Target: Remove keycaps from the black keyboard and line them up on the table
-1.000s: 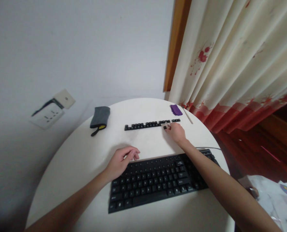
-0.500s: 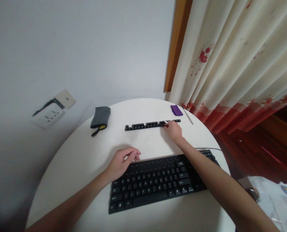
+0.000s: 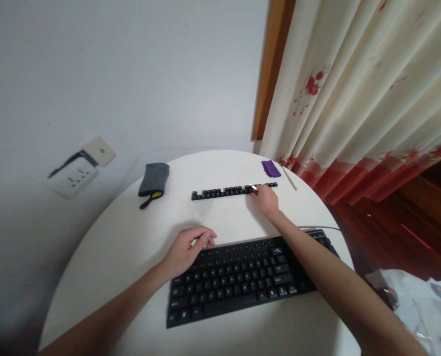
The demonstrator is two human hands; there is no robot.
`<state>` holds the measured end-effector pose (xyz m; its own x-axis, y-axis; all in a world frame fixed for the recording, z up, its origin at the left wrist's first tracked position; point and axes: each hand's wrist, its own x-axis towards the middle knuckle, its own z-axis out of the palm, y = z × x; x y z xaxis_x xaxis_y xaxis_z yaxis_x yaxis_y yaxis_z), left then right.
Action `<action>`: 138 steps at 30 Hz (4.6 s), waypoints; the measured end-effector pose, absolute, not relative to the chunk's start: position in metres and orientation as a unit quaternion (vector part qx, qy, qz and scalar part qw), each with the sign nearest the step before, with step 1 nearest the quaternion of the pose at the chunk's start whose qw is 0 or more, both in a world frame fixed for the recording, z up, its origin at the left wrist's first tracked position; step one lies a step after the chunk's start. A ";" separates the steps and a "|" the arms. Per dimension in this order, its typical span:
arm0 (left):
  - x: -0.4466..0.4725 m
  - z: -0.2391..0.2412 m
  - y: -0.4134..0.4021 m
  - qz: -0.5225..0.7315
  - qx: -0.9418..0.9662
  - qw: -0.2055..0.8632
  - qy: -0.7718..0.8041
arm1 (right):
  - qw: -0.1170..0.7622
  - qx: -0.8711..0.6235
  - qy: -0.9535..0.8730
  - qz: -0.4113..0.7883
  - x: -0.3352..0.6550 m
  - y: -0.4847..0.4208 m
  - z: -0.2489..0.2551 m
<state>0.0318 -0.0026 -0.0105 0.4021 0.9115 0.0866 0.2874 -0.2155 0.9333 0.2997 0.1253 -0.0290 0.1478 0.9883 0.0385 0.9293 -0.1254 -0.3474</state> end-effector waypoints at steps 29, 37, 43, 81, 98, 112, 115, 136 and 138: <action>0.031 -0.014 -0.001 0.320 0.718 0.452 0.422 | 0.270 -0.631 -0.710 0.161 0.354 0.036 0.026; 0.032 -0.012 -0.001 0.317 0.722 0.442 0.428 | 0.168 -0.513 -0.801 0.258 0.372 -0.038 0.012; 0.032 -0.011 -0.001 0.314 0.723 0.438 0.432 | 0.150 -0.542 -0.803 0.196 0.373 -0.043 -0.004; 0.031 -0.012 -0.002 0.293 0.748 0.421 0.421 | 0.119 -0.545 -0.826 0.082 0.352 0.069 -0.017; 0.033 -0.011 -0.003 0.282 0.769 0.399 0.412 | 0.142 -0.633 -0.758 0.068 0.342 0.054 -0.021; 0.032 -0.013 -0.003 0.274 0.774 0.395 0.413 | 0.133 -0.717 -0.679 0.081 0.343 0.104 -0.024; 0.032 -0.012 -0.003 0.273 0.774 0.395 0.413 | 0.143 -0.724 -0.670 0.082 0.340 0.110 -0.026; 0.032 -0.008 -0.004 0.261 0.779 0.392 0.414 | 0.161 -0.726 -0.665 0.065 0.327 0.110 -0.021; 0.032 -0.008 -0.004 0.260 0.781 0.388 0.414 | 0.153 -0.713 -0.681 0.064 0.327 0.110 -0.022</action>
<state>0.0318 -0.0038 -0.0083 0.5221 0.8486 0.0851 0.4454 -0.3564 0.8213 0.3275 0.1098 -0.0217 0.0631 0.9910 0.1180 0.9520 -0.0243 -0.3051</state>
